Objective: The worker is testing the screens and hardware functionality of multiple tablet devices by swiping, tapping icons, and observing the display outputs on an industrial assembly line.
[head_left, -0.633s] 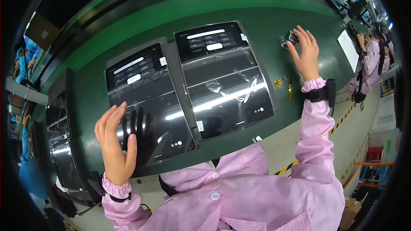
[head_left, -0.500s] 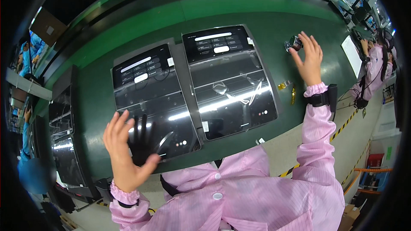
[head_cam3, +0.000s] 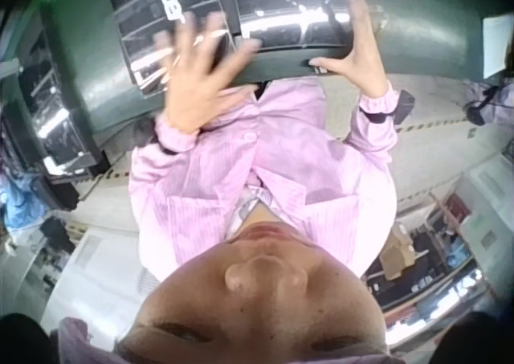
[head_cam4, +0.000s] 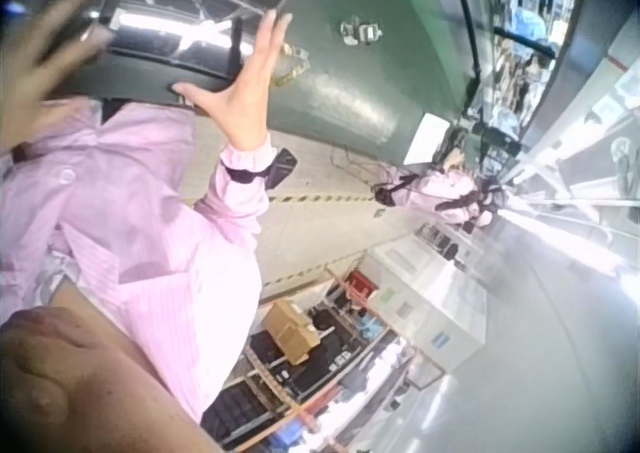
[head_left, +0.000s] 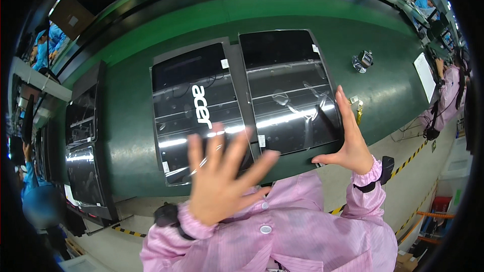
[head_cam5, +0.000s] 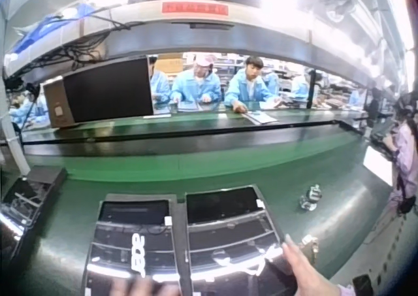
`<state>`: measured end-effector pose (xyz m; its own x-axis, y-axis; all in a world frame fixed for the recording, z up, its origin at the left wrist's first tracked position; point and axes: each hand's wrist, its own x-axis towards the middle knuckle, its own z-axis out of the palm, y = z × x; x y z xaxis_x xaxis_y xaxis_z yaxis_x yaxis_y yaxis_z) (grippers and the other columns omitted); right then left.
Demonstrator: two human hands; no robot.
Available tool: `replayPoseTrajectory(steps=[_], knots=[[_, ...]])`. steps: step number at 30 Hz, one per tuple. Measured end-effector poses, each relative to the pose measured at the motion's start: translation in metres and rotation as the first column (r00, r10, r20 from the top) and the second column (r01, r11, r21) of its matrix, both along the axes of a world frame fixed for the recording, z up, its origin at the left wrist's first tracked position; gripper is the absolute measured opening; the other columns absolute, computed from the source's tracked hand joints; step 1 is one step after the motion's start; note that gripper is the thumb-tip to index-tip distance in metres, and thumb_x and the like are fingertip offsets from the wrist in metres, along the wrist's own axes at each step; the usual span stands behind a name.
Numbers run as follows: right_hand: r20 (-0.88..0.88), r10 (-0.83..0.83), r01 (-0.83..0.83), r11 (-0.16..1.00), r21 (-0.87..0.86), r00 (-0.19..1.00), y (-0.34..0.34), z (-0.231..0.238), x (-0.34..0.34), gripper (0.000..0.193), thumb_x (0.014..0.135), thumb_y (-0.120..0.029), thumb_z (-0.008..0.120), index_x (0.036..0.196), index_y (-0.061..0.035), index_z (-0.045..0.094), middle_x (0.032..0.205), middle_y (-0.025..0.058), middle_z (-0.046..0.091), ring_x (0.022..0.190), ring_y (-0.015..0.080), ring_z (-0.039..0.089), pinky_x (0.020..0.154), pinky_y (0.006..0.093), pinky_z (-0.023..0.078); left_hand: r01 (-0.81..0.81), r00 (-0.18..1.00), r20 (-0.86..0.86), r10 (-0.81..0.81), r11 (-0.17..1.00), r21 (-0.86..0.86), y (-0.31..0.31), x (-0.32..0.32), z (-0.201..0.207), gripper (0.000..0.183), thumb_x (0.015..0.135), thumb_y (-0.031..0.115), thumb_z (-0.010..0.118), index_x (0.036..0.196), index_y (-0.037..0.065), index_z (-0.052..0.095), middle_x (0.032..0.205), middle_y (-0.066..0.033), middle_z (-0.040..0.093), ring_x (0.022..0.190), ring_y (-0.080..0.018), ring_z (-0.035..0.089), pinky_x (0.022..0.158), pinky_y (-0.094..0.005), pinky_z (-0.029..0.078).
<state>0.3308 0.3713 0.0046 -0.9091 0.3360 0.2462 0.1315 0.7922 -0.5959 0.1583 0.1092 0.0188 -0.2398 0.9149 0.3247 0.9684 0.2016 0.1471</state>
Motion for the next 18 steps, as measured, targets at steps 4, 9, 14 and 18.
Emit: replayPoseTrajectory(steps=[4, 9, 14, 18], knots=[[-0.053, 0.049, -0.050, 0.998, -0.031, 0.997, 0.009, -0.002, -0.002, 0.128, 0.059, -0.034, 0.093, 0.157, -0.0052, 0.016, 0.161, 0.0230, 0.018, 0.149, 0.0386, 0.022, 0.119, 0.0440, 0.024, -0.053, 0.997, -0.064, 0.047, 0.994, -0.094, 0.053, -0.003, -0.027, 0.084, 0.073, 0.057, 0.073, 0.149, 0.044, 0.040, 0.160, -0.0158, 0.029, 0.141, -0.0513, 0.029, 0.108, -0.0708, 0.026], [-0.190, -0.407, 0.433, 0.893, 0.121, 0.893, 0.029, -0.016, 0.019, 0.067, 0.083, -0.011, 0.071, 0.146, -0.0069, 0.046, 0.153, 0.0158, 0.040, 0.138, 0.0355, 0.039, 0.114, 0.0430, 0.031, -0.079, 0.980, -0.185, 0.066, 0.995, -0.062, 0.069, -0.037, -0.031, 0.079, 0.077, 0.056, 0.070, 0.149, 0.042, 0.040, 0.157, -0.0151, 0.033, 0.140, -0.0496, 0.032, 0.108, -0.0690, 0.028], [-0.073, -0.418, 0.420, 0.860, 0.290, 0.906, 0.050, -0.030, 0.024, 0.050, 0.086, -0.009, 0.068, 0.136, -0.0134, 0.060, 0.151, 0.0143, 0.043, 0.138, 0.0364, 0.040, 0.113, 0.0433, 0.032, -0.056, 0.963, -0.264, 0.052, 0.998, -0.006, 0.129, -0.113, -0.035, 0.071, 0.085, 0.053, 0.066, 0.150, 0.041, 0.039, 0.152, -0.0148, 0.039, 0.140, -0.0474, 0.034, 0.110, -0.0664, 0.027], [-0.043, -0.351, 0.353, 0.921, 0.167, 0.935, 0.072, -0.027, 0.011, 0.035, 0.088, 0.000, 0.064, 0.121, -0.0093, 0.070, 0.143, 0.0127, 0.054, 0.139, 0.0349, 0.041, 0.111, 0.0424, 0.037, -0.090, 0.929, -0.356, 0.099, 0.995, 0.041, 0.190, -0.190, -0.035, 0.062, 0.093, 0.052, 0.056, 0.150, 0.039, 0.036, 0.147, -0.0162, 0.045, 0.134, -0.0482, 0.042, 0.106, -0.0635, 0.037]])
